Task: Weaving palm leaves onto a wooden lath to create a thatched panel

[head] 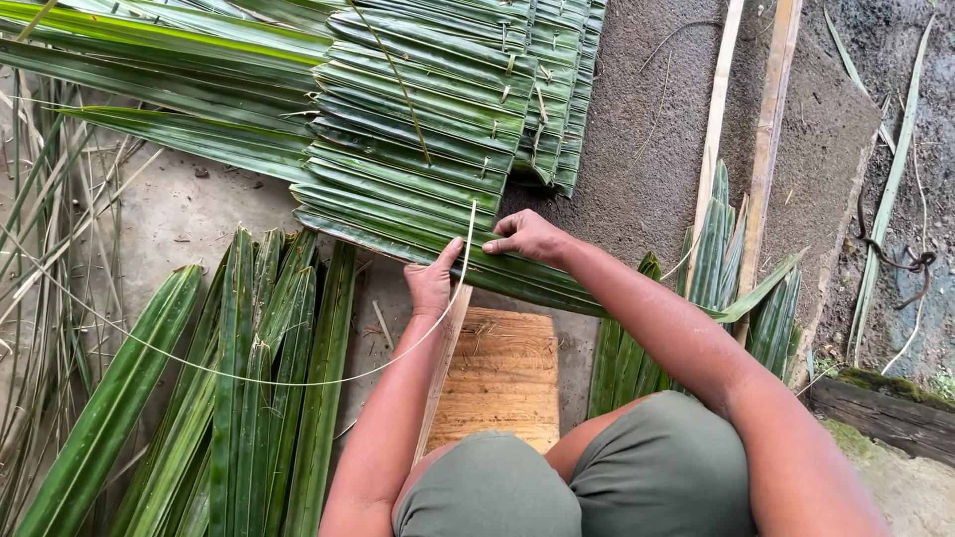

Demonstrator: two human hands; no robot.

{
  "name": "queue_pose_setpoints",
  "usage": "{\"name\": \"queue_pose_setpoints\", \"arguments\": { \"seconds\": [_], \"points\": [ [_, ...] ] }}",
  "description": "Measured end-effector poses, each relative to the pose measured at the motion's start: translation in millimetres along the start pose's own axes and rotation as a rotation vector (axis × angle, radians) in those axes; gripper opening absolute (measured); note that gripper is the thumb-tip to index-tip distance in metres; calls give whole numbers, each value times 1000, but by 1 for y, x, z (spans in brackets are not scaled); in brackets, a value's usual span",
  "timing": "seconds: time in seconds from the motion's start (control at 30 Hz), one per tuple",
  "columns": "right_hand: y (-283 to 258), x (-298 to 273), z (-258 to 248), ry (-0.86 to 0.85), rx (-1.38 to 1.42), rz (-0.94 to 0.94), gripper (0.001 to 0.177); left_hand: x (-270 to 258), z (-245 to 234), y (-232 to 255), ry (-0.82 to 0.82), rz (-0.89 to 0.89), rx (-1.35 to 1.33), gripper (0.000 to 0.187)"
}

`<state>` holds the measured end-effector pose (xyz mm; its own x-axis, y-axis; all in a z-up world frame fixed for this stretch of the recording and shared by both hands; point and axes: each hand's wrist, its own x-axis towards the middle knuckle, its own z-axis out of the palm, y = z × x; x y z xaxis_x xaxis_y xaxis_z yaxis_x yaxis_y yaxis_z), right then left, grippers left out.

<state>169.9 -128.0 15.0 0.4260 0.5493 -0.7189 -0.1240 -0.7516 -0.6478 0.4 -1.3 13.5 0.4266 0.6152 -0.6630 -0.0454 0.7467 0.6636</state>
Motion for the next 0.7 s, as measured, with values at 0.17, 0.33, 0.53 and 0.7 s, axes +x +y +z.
{"name": "queue_pose_setpoints", "arguments": {
  "seconds": [0.17,0.33,0.53,0.7],
  "points": [
    [-5,-1,-5,-27,-129,-28,22,-4,3,11,19,17,39,38],
    [-14,-7,-4,-4,-196,-19,22,-8,5,10,42,20,44,38],
    [-15,-8,-4,33,-293,2,23,-4,-1,-1,60,15,43,35],
    [-9,-7,-3,7,-273,38,23,-3,-2,-4,63,14,46,36]
  ]
}}
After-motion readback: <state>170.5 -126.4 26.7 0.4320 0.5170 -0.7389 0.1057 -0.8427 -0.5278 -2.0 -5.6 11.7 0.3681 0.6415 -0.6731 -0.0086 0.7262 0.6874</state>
